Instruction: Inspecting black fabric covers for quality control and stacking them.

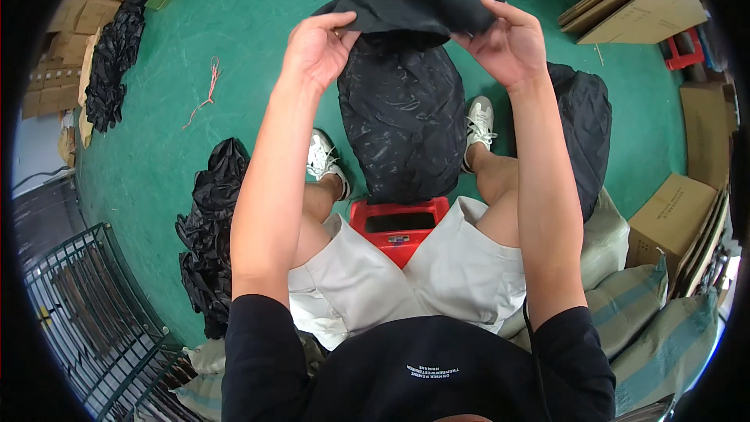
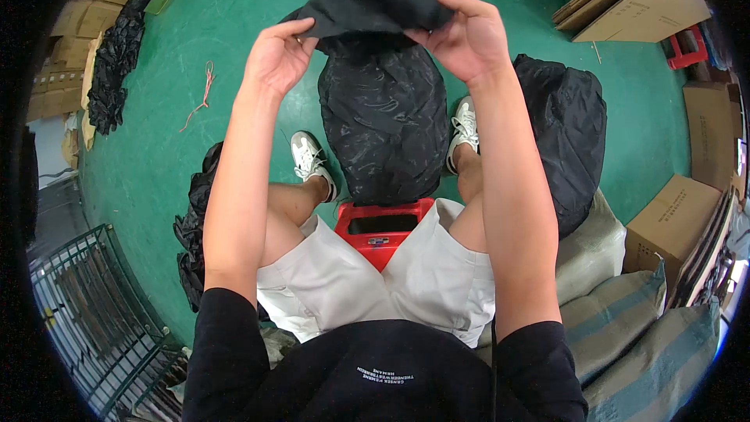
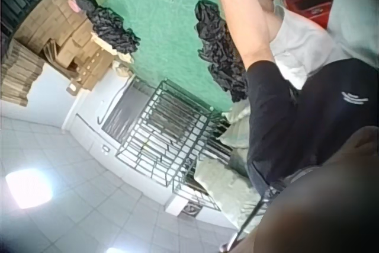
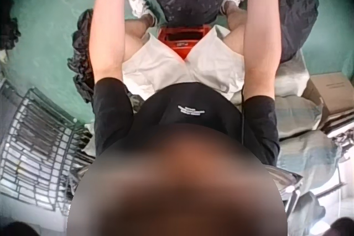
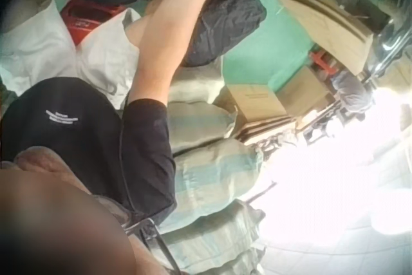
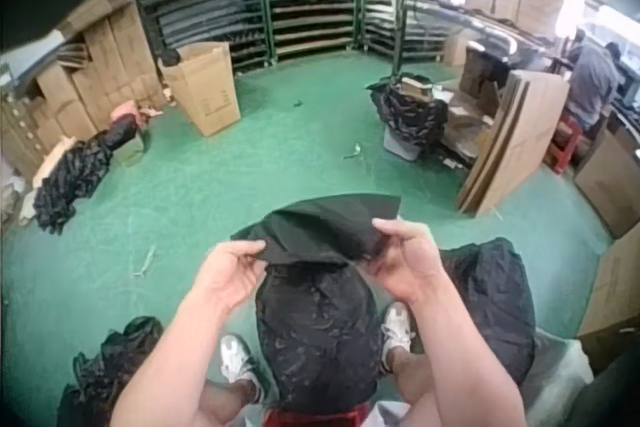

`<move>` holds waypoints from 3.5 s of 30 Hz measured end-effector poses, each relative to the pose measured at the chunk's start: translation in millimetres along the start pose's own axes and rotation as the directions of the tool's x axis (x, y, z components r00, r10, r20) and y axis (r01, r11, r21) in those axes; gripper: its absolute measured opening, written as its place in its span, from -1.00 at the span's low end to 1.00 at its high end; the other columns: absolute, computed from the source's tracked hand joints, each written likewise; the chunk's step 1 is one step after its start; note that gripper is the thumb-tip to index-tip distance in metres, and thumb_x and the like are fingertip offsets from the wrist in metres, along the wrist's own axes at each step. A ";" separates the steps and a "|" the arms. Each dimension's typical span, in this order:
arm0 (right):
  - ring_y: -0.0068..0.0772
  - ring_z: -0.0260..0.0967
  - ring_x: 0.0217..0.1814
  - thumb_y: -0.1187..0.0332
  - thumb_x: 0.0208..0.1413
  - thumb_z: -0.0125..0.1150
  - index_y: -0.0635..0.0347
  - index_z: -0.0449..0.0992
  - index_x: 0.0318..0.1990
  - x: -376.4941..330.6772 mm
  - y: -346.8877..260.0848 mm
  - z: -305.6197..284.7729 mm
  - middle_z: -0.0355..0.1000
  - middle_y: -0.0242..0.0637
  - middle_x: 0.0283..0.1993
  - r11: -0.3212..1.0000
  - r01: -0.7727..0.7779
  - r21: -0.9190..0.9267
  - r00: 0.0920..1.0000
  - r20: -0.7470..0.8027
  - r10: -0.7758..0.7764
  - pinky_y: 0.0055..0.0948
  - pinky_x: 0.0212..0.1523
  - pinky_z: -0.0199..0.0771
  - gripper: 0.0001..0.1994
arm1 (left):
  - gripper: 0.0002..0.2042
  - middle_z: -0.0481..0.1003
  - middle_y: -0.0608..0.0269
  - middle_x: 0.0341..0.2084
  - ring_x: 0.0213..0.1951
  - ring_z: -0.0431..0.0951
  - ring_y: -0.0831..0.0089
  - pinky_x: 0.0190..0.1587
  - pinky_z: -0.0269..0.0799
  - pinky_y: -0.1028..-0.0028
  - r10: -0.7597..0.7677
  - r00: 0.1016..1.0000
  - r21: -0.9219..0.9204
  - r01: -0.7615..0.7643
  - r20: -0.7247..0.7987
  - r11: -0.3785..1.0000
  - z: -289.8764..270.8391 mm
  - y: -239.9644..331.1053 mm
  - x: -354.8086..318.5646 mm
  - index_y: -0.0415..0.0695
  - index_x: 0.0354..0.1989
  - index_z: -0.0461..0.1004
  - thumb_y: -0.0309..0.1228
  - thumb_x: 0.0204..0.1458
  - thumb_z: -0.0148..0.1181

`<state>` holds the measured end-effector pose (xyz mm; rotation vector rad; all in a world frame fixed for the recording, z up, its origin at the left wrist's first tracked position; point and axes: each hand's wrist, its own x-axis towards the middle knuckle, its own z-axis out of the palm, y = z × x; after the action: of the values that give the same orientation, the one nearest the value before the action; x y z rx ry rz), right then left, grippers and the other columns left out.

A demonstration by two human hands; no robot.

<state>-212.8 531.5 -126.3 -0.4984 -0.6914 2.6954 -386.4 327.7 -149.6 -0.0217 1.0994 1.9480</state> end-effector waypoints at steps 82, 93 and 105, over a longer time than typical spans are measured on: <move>-0.30 0.50 -0.34 0.20 0.21 0.05 0.24 0.59 -0.29 -72.2 133.7 -238.6 0.55 -0.21 -0.31 -0.258 -0.770 -0.583 0.342 -0.719 0.606 -0.27 -0.35 0.47 -0.71 | -0.69 0.55 0.13 -0.31 -0.26 0.60 0.33 -0.36 0.49 0.32 -0.457 0.751 0.772 0.606 -0.476 0.192 -166.4 -181.7 -57.6 -0.24 -0.25 0.41 -0.19 0.18 0.13; -0.20 0.51 -0.42 0.22 0.08 0.18 0.31 0.61 -0.28 -49.7 118.1 -158.6 0.56 -0.14 -0.31 -0.664 -0.438 -0.605 0.379 -0.795 0.475 -0.16 -0.33 0.54 -0.71 | -0.60 0.48 0.05 -0.07 -0.04 0.54 0.17 -0.13 0.54 0.19 -0.610 0.635 0.611 0.736 -0.474 0.292 -177.3 -172.6 -56.3 -0.28 -0.03 0.36 -0.18 0.17 0.18; 0.12 0.44 0.03 0.17 0.03 0.21 0.35 0.54 -0.19 -28.6 92.4 -25.1 0.47 0.17 -0.09 -0.526 0.136 -0.839 0.963 -0.012 0.268 -0.08 0.04 0.46 -0.63 | -0.63 0.60 0.06 -0.18 -0.07 0.59 0.15 -0.04 0.49 0.21 -0.352 0.780 0.772 0.246 -0.516 -0.587 -103.0 -124.1 -44.2 -0.16 -0.19 0.62 -0.10 -0.01 0.24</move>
<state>-196.7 453.7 -186.8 -0.4472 -3.3270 0.9409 -311.5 253.8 -279.6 0.5790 2.0306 -0.3769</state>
